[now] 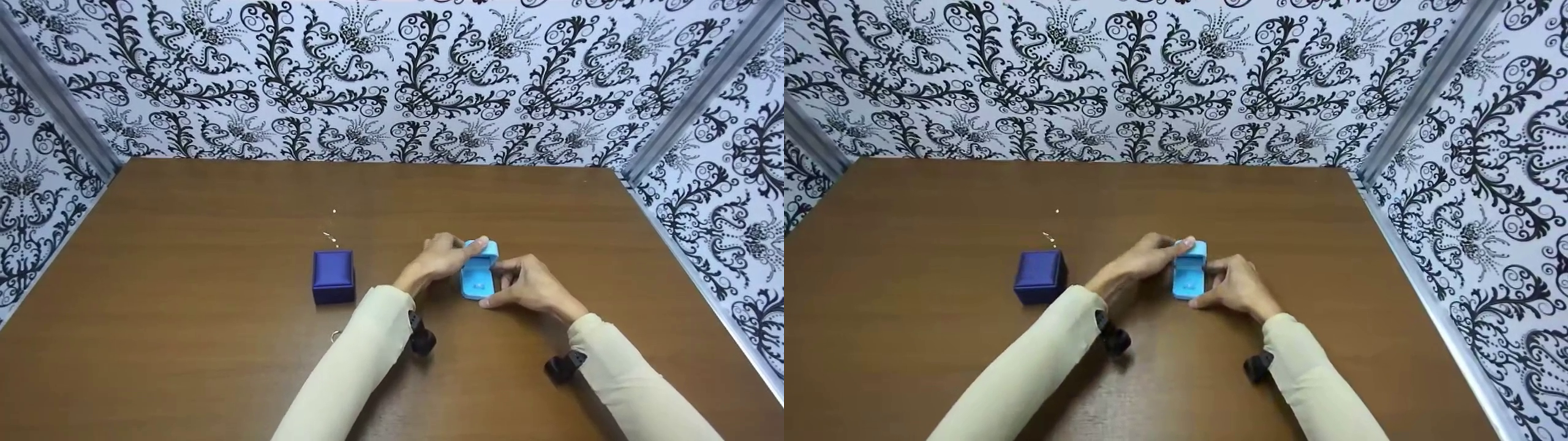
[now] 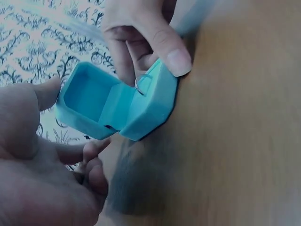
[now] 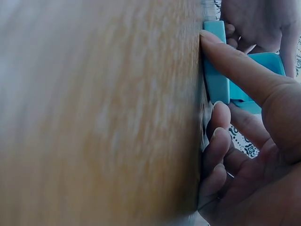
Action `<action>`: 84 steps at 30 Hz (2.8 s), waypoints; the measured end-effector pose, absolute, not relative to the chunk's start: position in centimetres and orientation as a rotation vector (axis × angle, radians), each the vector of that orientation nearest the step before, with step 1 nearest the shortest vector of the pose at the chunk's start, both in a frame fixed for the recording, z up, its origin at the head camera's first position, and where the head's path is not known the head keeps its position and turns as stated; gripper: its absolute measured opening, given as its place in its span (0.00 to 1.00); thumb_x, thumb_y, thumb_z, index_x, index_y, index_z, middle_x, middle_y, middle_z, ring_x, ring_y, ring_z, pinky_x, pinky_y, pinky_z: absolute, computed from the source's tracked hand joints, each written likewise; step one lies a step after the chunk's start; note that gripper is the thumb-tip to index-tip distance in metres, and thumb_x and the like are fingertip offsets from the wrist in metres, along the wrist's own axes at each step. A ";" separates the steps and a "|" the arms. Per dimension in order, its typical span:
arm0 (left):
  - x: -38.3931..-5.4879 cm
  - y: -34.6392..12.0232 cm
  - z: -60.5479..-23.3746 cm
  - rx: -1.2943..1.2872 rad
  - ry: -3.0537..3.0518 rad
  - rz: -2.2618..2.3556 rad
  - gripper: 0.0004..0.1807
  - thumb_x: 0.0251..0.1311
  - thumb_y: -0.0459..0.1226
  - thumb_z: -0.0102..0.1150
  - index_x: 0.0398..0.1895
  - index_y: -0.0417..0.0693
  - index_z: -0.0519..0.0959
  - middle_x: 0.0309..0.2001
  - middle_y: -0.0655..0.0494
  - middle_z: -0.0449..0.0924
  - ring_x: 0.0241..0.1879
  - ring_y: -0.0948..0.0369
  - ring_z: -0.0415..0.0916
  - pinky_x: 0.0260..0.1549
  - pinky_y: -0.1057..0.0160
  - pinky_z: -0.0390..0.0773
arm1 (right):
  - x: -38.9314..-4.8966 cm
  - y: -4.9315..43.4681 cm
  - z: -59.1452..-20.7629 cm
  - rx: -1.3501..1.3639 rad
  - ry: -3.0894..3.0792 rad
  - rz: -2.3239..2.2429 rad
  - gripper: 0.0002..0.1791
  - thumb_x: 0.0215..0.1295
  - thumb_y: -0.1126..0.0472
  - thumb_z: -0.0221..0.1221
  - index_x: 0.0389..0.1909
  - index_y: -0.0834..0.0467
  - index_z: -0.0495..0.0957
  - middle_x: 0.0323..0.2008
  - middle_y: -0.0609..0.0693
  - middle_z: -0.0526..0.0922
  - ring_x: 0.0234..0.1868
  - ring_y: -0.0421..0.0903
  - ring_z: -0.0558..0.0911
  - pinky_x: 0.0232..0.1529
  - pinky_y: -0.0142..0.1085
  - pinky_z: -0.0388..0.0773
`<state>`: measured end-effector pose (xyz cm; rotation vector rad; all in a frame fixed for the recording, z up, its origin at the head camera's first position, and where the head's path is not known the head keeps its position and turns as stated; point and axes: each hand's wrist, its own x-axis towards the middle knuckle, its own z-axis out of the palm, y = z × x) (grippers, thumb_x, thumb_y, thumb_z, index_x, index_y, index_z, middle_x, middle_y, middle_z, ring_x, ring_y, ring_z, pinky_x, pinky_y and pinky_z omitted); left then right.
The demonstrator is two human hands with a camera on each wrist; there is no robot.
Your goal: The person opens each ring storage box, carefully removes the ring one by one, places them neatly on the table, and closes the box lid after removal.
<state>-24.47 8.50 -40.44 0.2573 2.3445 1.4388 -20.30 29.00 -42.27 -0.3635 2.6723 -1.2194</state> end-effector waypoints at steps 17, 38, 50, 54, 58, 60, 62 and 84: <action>-19.6 6.1 -40.9 0.442 2.667 1.496 0.07 0.59 0.35 0.69 0.39 0.45 0.83 0.34 0.57 0.74 0.38 0.60 0.70 0.42 0.60 0.72 | -20.1 29.1 -42.1 -0.345 2.731 -1.137 0.22 0.42 0.53 0.82 0.34 0.59 0.85 0.17 0.47 0.75 0.22 0.41 0.73 0.24 0.32 0.66; -19.7 9.6 -41.8 0.447 2.768 1.381 0.06 0.55 0.31 0.67 0.24 0.50 0.88 0.23 0.64 0.80 0.25 0.66 0.70 0.26 0.64 0.73 | -20.4 29.1 -42.2 -0.372 2.694 -1.173 0.19 0.42 0.56 0.82 0.32 0.58 0.85 0.15 0.47 0.76 0.19 0.39 0.73 0.22 0.30 0.66; -18.5 8.5 -40.1 0.595 2.683 1.364 0.05 0.54 0.32 0.70 0.24 0.50 0.88 0.19 0.67 0.75 0.22 0.68 0.67 0.22 0.69 0.67 | -20.4 29.2 -42.3 -0.382 2.683 -1.194 0.20 0.42 0.60 0.82 0.35 0.61 0.85 0.15 0.46 0.76 0.18 0.37 0.73 0.22 0.29 0.66; -17.3 8.3 -39.9 0.688 2.622 1.292 0.06 0.52 0.30 0.69 0.22 0.49 0.88 0.17 0.68 0.76 0.21 0.69 0.67 0.22 0.69 0.68 | -20.4 29.2 -42.3 -0.383 2.678 -1.214 0.20 0.42 0.65 0.80 0.36 0.65 0.84 0.15 0.46 0.76 0.18 0.36 0.72 0.22 0.28 0.64; -16.0 8.5 -40.2 0.696 2.583 1.194 0.12 0.53 0.30 0.66 0.15 0.51 0.81 0.14 0.69 0.72 0.19 0.69 0.67 0.19 0.69 0.67 | -20.4 29.2 -42.3 -0.345 2.677 -1.204 0.27 0.42 0.64 0.81 0.44 0.68 0.83 0.15 0.47 0.77 0.19 0.36 0.72 0.22 0.28 0.65; -15.5 8.7 -40.4 0.678 2.580 1.136 0.14 0.52 0.30 0.66 0.13 0.52 0.77 0.13 0.68 0.68 0.18 0.68 0.65 0.17 0.68 0.65 | -20.4 29.2 -42.3 -0.332 2.684 -1.191 0.32 0.42 0.62 0.81 0.49 0.70 0.82 0.15 0.47 0.77 0.19 0.36 0.73 0.23 0.29 0.66; -15.2 8.8 -40.7 0.665 2.594 1.086 0.15 0.51 0.31 0.68 0.12 0.53 0.76 0.12 0.69 0.68 0.17 0.68 0.65 0.16 0.66 0.64 | -20.3 29.2 -42.3 -0.323 2.700 -1.166 0.32 0.41 0.59 0.82 0.48 0.69 0.83 0.16 0.46 0.77 0.20 0.37 0.74 0.24 0.29 0.67; -20.3 7.2 -39.8 0.039 2.471 1.664 0.20 0.47 0.49 0.81 0.33 0.43 0.88 0.30 0.58 0.83 0.33 0.61 0.77 0.33 0.63 0.77 | -20.3 29.1 -42.2 -0.378 2.710 -1.142 0.20 0.43 0.52 0.82 0.32 0.58 0.84 0.16 0.47 0.76 0.20 0.40 0.74 0.23 0.31 0.66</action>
